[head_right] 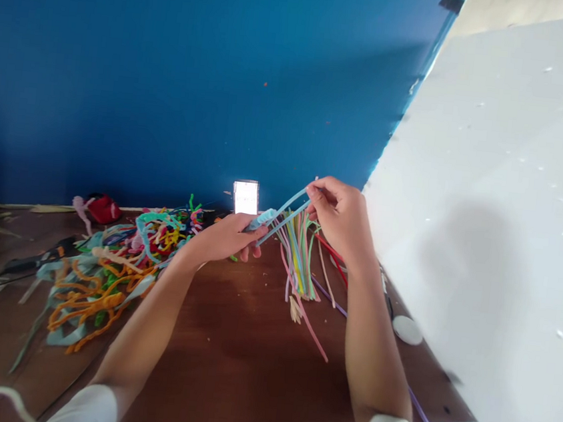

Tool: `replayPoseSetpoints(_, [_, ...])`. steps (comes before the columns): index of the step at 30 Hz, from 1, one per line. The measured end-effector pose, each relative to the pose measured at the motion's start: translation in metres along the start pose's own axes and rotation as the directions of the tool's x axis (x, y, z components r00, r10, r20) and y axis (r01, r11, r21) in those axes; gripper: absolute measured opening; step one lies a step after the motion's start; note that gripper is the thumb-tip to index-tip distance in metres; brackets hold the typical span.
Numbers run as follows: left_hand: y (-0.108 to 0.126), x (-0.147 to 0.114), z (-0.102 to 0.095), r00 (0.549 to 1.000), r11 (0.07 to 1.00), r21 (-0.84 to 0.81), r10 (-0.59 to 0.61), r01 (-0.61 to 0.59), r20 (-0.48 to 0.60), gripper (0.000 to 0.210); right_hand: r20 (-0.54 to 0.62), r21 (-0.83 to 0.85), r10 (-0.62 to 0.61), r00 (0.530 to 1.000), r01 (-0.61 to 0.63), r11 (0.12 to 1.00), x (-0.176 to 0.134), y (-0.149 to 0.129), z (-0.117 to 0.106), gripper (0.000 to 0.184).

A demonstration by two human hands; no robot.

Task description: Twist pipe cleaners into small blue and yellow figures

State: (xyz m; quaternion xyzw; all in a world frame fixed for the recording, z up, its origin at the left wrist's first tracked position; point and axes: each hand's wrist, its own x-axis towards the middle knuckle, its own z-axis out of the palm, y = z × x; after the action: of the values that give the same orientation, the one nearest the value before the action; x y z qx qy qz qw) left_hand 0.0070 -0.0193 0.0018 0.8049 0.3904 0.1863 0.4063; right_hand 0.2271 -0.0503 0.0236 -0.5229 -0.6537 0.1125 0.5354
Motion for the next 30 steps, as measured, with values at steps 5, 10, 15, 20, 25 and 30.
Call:
replayPoseSetpoints(5, [-0.003, 0.001, 0.001, 1.0, 1.0, -0.023, 0.018, -0.018, -0.025, 0.043, -0.014, -0.004, -0.009, 1.0, 0.009, 1.0, 0.0, 0.0, 0.001, 0.026])
replayPoseSetpoints(10, [-0.003, 0.003, 0.001, 0.997, 1.0, 0.021, 0.022, -0.02, -0.07, 0.04, -0.013, -0.008, -0.016, 1.0, 0.016, 1.0, 0.0, 0.001, 0.001, 0.025])
replayPoseSetpoints(15, [-0.003, 0.002, -0.001, 0.996, 0.997, 0.081, -0.003, 0.01, -0.093, 0.038, -0.021, -0.009, -0.007, 1.0, 0.007, 1.0, 0.0, 0.002, 0.002, 0.027])
replayPoseSetpoints(20, [-0.005, 0.003, -0.003, 0.992, 0.994, 0.107, -0.007, 0.021, -0.129, 0.031, -0.02, -0.009, 0.002, 1.0, -0.002, 1.0, 0.001, 0.003, 0.003, 0.029])
replayPoseSetpoints(25, [-0.003, 0.004, -0.006, 0.977, 0.99, 0.142, 0.033, -0.003, -0.209, 0.032, 0.004, 0.04, 0.022, 1.0, -0.022, 0.999, 0.0, -0.002, 0.003, 0.032])
replayPoseSetpoints(30, [0.004, 0.0, -0.01, 0.956, 0.991, 0.11, 0.103, -0.075, -0.273, 0.033, 0.004, 0.158, 0.057, 0.998, -0.057, 0.986, -0.003, -0.008, 0.002, 0.039])
